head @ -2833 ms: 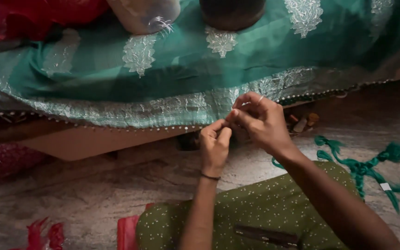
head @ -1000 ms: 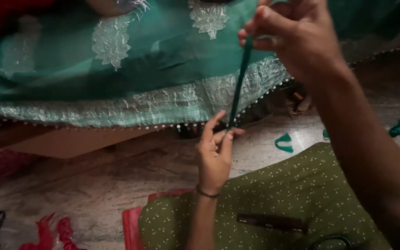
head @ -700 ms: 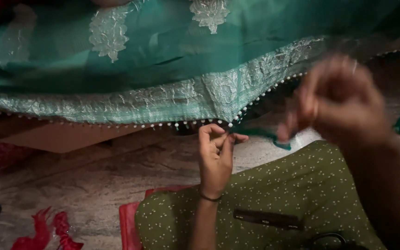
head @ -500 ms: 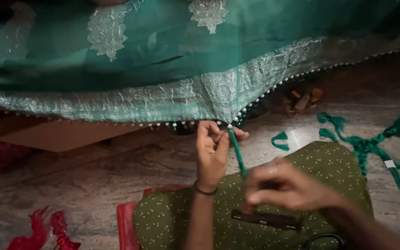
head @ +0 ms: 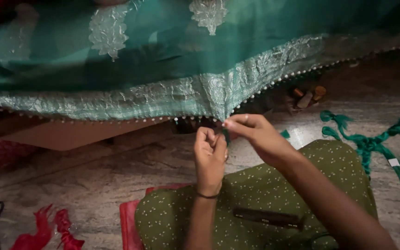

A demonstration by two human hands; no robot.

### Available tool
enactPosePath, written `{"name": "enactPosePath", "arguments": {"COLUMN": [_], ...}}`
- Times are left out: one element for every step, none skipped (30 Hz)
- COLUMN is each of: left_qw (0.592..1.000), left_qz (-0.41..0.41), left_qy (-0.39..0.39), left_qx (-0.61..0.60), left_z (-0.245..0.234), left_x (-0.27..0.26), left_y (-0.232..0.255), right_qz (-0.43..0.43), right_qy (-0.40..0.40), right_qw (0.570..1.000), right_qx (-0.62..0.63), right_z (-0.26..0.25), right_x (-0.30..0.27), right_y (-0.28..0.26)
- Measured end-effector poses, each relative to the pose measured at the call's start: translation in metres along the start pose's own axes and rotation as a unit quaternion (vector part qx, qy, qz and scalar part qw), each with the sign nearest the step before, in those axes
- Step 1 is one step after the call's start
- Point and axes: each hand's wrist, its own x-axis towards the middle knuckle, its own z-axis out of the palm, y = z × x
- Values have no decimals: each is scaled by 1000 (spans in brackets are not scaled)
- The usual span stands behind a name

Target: Attaching decorative tassels and beads to the edge of a fabric garment.

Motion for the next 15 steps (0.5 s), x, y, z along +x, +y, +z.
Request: {"name": "enactPosePath", "arguments": {"left_qw": [1000,1000,999,997,997,997,997,997,998,998,998,995,981,982,975], "left_qz": [15,14,-21,-53,-52,-28,-4,-6,-15,-24,-27,-67,-106,-104,-143], "left_qy": [16,17,29,39,40,35,30,29,15,1,1,-73,-147,-147,-154], "left_qx": [7,7,29,49,49,58,67,66,60,53,52,-6,-64,-64,-71], "left_z": [-2,-1,-1,0,-2,-5,-7,-5,-3,-1,-5,-9,-13,-13,-14], "left_x": [-3,-3,-3,0,3,3,4,7,11,14,18,24,29,34,39], "left_y": [-7,-6,-5,-5,0,5,10,16,23,29,26,25,24,18,13], "right_qz": [27,28,26,22,22,9,-4,-2,-4,-5,-3,-3,-3,-4,-1], "right_qy": [-25,-25,-13,-1,-2,23,49,51,46,42,44,31,17,17,5], "right_qw": [998,998,999,999,999,1000,999,999,999,999,999,999,1000,1000,1000], "right_qx": [52,53,44,35,35,9,-17,-17,-5,6,5,13,21,21,27], "right_z": [3,6,9,11,11,12,12,8,5,2,3,4,5,2,-1], "right_x": [3,0,-2,-3,-5,-9,-14,-18,-22,-27,-30,-31,-31,-30,-30], "right_y": [4,4,4,3,4,6,8,14,19,24,24,22,20,25,29]}}
